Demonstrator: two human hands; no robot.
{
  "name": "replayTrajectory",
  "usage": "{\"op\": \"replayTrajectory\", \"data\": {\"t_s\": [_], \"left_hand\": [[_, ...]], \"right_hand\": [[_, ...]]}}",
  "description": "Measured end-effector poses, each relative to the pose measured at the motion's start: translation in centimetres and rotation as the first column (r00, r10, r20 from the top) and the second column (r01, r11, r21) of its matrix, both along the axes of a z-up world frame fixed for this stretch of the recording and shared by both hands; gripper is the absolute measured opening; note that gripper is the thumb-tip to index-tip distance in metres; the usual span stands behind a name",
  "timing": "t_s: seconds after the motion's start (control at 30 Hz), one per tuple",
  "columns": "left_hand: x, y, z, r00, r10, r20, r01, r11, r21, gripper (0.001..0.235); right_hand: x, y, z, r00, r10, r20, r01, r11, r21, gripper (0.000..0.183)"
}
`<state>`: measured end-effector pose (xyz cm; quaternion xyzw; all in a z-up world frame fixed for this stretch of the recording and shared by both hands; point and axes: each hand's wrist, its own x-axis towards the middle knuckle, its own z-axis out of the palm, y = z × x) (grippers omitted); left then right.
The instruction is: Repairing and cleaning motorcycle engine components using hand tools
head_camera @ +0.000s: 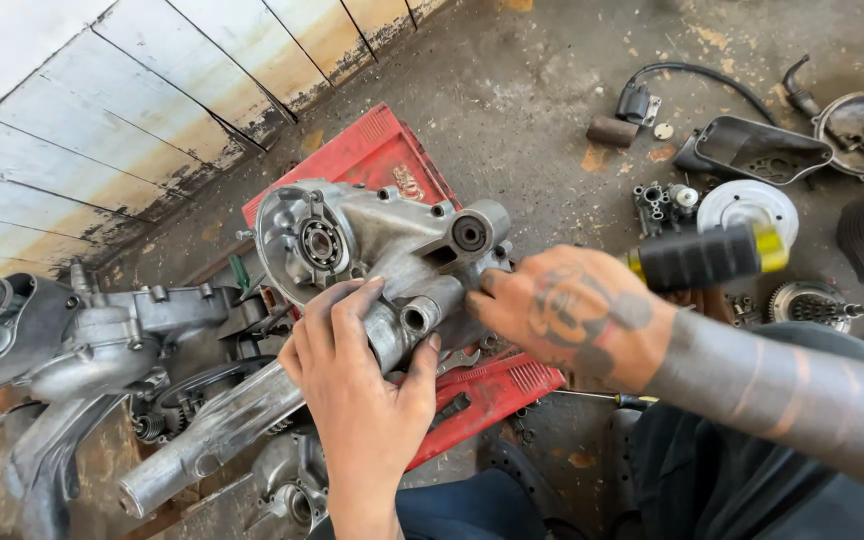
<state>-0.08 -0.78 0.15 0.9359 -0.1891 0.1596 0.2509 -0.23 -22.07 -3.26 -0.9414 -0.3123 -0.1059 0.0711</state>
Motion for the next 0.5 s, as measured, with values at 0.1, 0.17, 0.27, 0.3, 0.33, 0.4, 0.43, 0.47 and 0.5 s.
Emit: {"op": "replayTrajectory", "data": {"t_s": [0.1, 0.17, 0.27, 0.3, 0.33, 0.4, 0.43, 0.47, 0.5], "left_hand": [[0.1, 0.1, 0.0, 1.000, -0.004, 0.018, 0.004, 1.000, -0.002, 0.065], [0.0, 0.2, -0.1, 1.000, 0.000, 0.004, 0.000, 1.000, 0.004, 0.064], [-0.1, 0.7, -0.4, 1.000, -0.008, 0.008, 0.008, 1.000, 0.002, 0.064], [-0.2, 0.7, -0.4, 1.000, -0.005, 0.010, 0.005, 1.000, 0.006, 0.064], [-0.2, 0.6, -0.3, 1.000, -0.006, 0.012, 0.006, 1.000, 0.004, 0.063], [-0.1, 0.6, -0.3, 1.000, -0.016, 0.009, 0.016, 1.000, 0.006, 0.062], [-0.1, 0.6, -0.4, 1.000, -0.014, 0.012, 0.014, 1.000, 0.012, 0.062], [0.0, 0.7, -0.4, 1.000, -0.012, 0.015, 0.012, 1.000, 0.017, 0.062], [-0.1, 0.6, -0.4, 1.000, -0.004, 0.014, 0.003, 1.000, 0.019, 0.062]], "right_hand": [[-1.3, 1.0, -0.7, 0.993, -0.114, -0.029, 0.115, 0.990, 0.077, 0.020], [-2.0, 1.7, -1.4, 0.963, -0.206, -0.175, 0.249, 0.929, 0.275, 0.018], [-0.7, 0.4, -1.2, 0.901, -0.279, -0.332, 0.416, 0.769, 0.485, 0.009], [-0.6, -0.1, -0.1, 0.903, -0.275, -0.331, 0.413, 0.768, 0.489, 0.009], [-0.5, -0.6, 1.0, 0.912, -0.204, -0.355, 0.376, 0.763, 0.527, 0.009], [-0.5, -1.6, 1.8, 0.915, -0.137, -0.380, 0.347, 0.748, 0.566, 0.011], [-0.5, -2.0, 1.6, 0.917, -0.114, -0.383, 0.323, 0.775, 0.543, 0.013], [-0.4, -2.3, 1.4, 0.918, -0.090, -0.387, 0.297, 0.801, 0.520, 0.016], [-0.4, -2.5, 1.3, 0.918, -0.082, -0.388, 0.291, 0.803, 0.520, 0.016]]}}
